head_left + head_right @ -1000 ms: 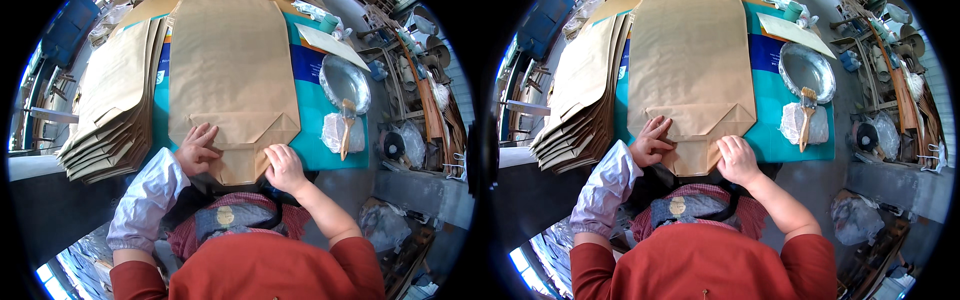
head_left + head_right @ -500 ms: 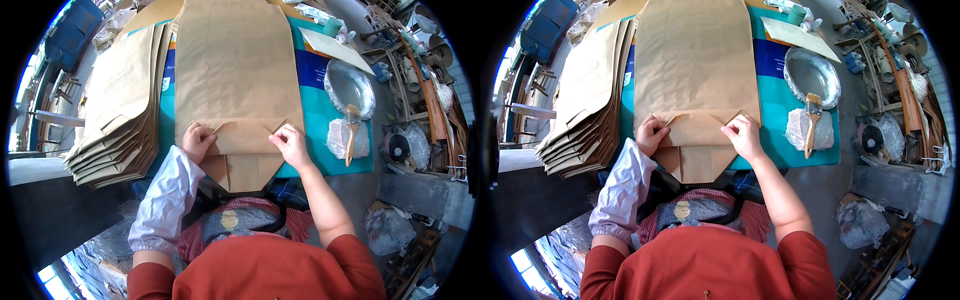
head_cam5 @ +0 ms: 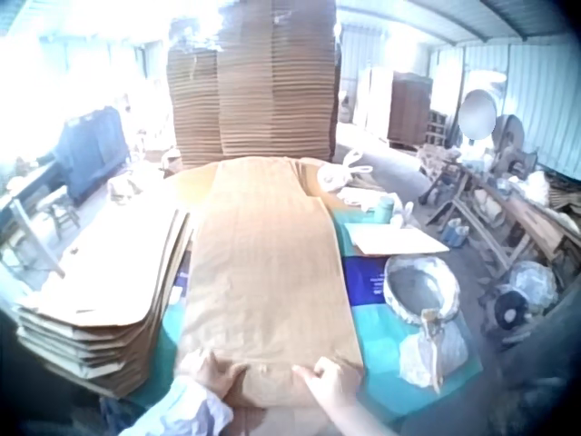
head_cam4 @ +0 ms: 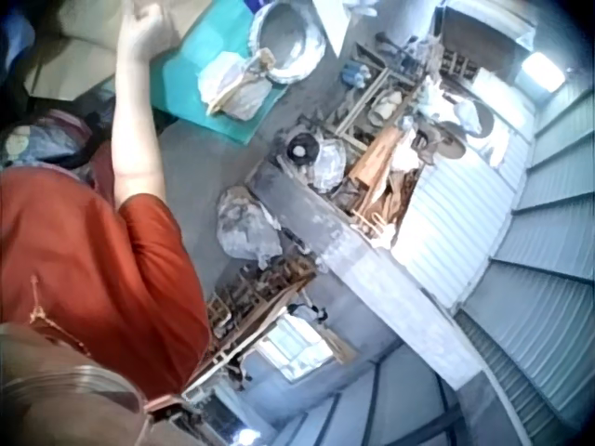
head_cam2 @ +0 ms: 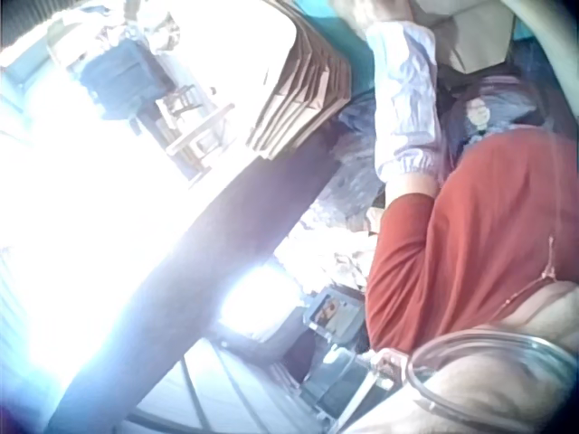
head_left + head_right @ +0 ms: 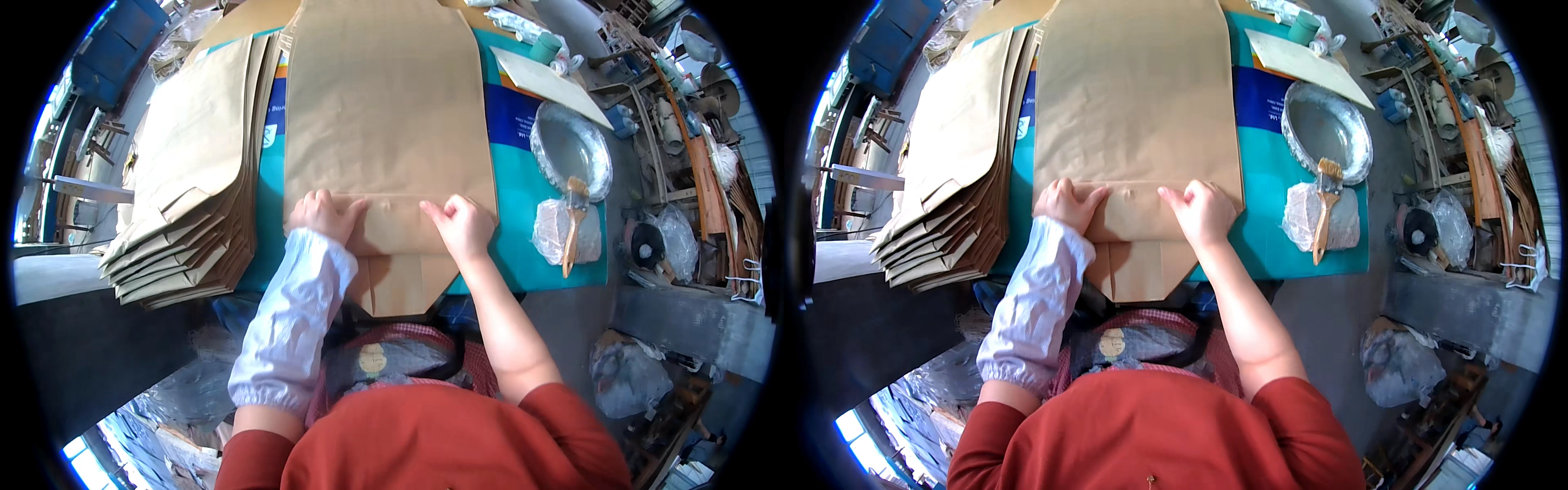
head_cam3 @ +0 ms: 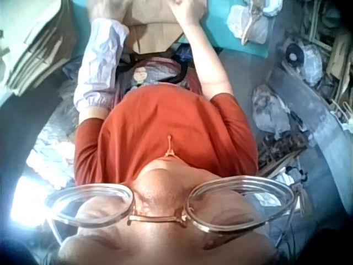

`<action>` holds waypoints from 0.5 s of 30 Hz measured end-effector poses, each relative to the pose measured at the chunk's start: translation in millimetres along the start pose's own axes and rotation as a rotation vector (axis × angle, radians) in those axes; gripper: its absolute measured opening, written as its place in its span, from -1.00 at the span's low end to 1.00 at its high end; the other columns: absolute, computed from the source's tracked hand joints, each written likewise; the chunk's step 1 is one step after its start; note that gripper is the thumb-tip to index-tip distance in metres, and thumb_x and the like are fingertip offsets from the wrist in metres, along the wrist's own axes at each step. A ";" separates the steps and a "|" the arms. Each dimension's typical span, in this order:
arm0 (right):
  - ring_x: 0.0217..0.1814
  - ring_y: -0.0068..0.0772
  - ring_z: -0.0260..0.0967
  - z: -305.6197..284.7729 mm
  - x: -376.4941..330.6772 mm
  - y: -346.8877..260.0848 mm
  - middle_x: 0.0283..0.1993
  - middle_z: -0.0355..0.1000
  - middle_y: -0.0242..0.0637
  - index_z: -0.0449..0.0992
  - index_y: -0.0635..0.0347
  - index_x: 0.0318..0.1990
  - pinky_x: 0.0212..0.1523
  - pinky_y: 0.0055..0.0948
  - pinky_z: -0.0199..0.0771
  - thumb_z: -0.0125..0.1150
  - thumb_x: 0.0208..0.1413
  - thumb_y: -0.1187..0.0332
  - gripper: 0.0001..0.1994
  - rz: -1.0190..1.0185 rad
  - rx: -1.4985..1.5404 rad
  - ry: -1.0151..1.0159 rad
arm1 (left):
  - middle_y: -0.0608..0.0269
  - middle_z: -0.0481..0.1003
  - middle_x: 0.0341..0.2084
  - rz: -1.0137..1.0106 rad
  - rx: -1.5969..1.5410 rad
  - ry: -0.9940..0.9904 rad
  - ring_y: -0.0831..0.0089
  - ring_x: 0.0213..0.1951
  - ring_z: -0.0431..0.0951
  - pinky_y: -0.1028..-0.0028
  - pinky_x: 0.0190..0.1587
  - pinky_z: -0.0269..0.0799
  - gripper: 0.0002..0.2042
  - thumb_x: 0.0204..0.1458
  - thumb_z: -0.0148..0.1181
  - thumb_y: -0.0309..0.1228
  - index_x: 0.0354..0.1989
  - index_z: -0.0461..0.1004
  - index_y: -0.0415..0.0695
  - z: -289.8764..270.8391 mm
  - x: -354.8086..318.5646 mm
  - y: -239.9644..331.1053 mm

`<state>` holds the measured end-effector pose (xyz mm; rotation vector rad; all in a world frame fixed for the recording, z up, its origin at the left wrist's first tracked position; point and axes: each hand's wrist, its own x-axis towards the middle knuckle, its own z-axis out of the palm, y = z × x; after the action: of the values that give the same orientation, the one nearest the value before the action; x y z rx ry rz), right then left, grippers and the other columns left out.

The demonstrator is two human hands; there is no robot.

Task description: The person assembles flat brown paper bags by folding the bottom flaps, applying glue with a brush, and pressing the seams to seal them. They repeat this process for multiple bags, stacking the finished ones on the table.

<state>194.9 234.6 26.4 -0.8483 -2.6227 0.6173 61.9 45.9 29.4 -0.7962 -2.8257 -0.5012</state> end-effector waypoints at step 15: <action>0.35 0.02 0.14 -25.9 -20.4 -3.5 0.26 0.22 0.11 0.23 0.44 0.22 0.32 -0.17 0.16 0.39 -0.09 0.10 -0.21 -0.275 0.254 -0.352 | -0.10 0.00 0.36 0.290 0.295 -0.615 0.13 0.41 -0.09 0.25 0.42 -0.25 -0.14 -0.10 0.09 -0.06 0.33 0.01 -0.35 -25.5 -28.2 46.2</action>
<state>219.8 227.3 47.0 -0.3168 -2.8079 1.0716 111.9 60.3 58.9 -1.4620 -3.0974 0.2482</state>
